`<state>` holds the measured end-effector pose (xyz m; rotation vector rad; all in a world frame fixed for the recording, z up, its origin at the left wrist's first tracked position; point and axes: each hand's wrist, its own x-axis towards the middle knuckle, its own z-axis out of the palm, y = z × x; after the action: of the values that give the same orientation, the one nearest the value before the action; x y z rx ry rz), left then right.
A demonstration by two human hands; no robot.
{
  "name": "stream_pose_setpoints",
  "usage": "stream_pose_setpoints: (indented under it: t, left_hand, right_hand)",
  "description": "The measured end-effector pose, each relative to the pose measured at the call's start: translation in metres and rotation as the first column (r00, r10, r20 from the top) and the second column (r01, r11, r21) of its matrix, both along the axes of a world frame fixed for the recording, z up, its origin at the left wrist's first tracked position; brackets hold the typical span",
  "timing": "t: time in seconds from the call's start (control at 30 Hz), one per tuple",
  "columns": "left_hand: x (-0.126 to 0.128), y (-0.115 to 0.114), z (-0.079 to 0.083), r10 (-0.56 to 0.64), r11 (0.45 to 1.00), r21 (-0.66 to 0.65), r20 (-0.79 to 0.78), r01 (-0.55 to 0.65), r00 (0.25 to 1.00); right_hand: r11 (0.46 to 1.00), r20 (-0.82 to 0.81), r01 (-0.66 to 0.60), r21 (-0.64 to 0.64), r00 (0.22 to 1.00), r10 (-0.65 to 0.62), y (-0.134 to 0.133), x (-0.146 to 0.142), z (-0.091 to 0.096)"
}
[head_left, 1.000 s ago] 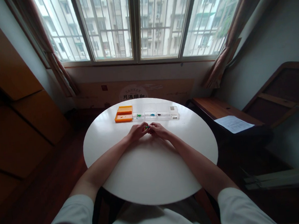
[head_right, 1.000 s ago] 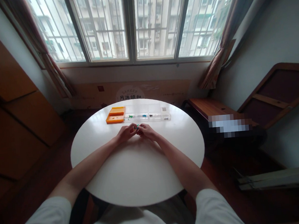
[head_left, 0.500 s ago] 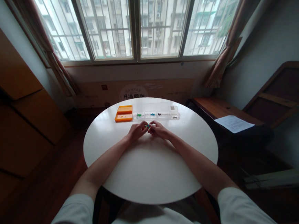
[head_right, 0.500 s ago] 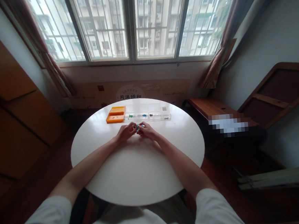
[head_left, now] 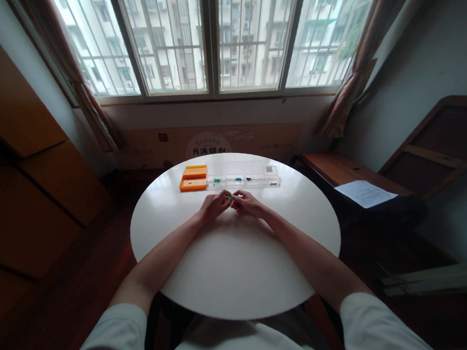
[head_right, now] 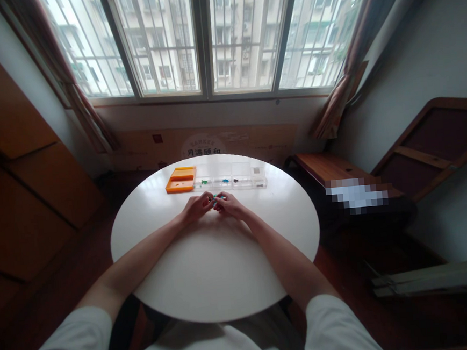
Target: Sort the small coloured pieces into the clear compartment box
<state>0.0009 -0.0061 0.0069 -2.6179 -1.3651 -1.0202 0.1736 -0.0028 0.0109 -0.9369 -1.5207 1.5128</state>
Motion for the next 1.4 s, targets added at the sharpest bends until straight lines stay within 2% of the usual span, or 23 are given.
stream_pose_setpoints:
  t: [0.33, 0.63, 1.0, 1.4]
  left_hand:
    - [-0.0001, -0.0005, 0.0009, 0.033, 0.999, 0.014, -0.010, -0.033, 0.999]
    - [-0.0003, -0.0006, 0.0010, -0.004, 1.000, 0.000, -0.023, 0.004, 1.000]
    - [-0.0013, -0.0030, 0.0028, -0.057, 0.998, 0.005, -0.028, 0.057, 0.998]
    - [-0.0009, -0.0013, 0.0017, -0.030, 1.000, 0.001, -0.039, 0.030, 0.999]
  right_hand:
    - [1.000, 0.001, -0.016, -0.014, 1.000, 0.016, -0.0003, 0.0016, 0.0009]
    - [0.999, 0.004, -0.027, -0.029, 1.000, 0.027, -0.0026, 0.0021, 0.0037]
    - [0.999, 0.025, -0.034, 0.026, 0.999, 0.034, 0.0034, 0.0011, -0.0024]
    - [0.999, 0.009, -0.041, 0.019, 0.999, 0.041, 0.0018, 0.0020, -0.0011]
